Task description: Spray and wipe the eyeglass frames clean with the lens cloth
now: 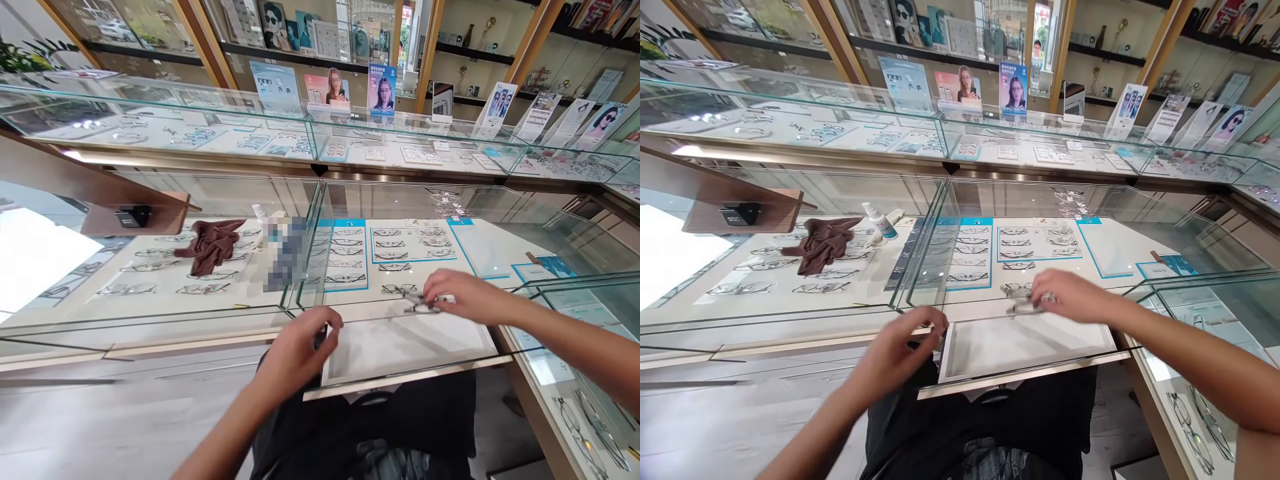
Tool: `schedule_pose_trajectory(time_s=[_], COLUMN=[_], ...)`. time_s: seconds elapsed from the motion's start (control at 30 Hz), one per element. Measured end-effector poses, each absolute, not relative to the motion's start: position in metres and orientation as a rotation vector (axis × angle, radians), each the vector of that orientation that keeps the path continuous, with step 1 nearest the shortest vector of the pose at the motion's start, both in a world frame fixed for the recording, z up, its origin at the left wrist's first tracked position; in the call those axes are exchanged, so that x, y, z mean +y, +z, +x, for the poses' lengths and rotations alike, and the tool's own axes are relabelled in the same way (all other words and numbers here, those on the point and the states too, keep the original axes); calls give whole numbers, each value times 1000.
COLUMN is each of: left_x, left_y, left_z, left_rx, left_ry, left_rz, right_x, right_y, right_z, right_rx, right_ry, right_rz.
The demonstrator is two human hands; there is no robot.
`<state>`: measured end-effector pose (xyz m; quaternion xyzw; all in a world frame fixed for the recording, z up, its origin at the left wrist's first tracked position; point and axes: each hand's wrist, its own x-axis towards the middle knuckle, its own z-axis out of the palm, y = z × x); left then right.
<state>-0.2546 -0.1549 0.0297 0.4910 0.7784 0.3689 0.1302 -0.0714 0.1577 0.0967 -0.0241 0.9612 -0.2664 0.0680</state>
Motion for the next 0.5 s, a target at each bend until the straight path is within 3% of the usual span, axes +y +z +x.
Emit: schedule_pose_trajectory(time_s=[0.13, 0.27, 0.5], left_x=[-140, -121, -113], left_y=[30, 21, 14], left_z=[-319, -352, -351], left_rx=[2653, 2876, 2998], left_ry=[1072, 865, 411], left_rz=[1106, 875, 875], right_x=[220, 269, 304], right_y=[114, 96, 53], right_z=[-132, -199, -251], right_rx=[3156, 3093, 3084], right_ry=[-173, 319, 482], right_rz=[112, 226, 334])
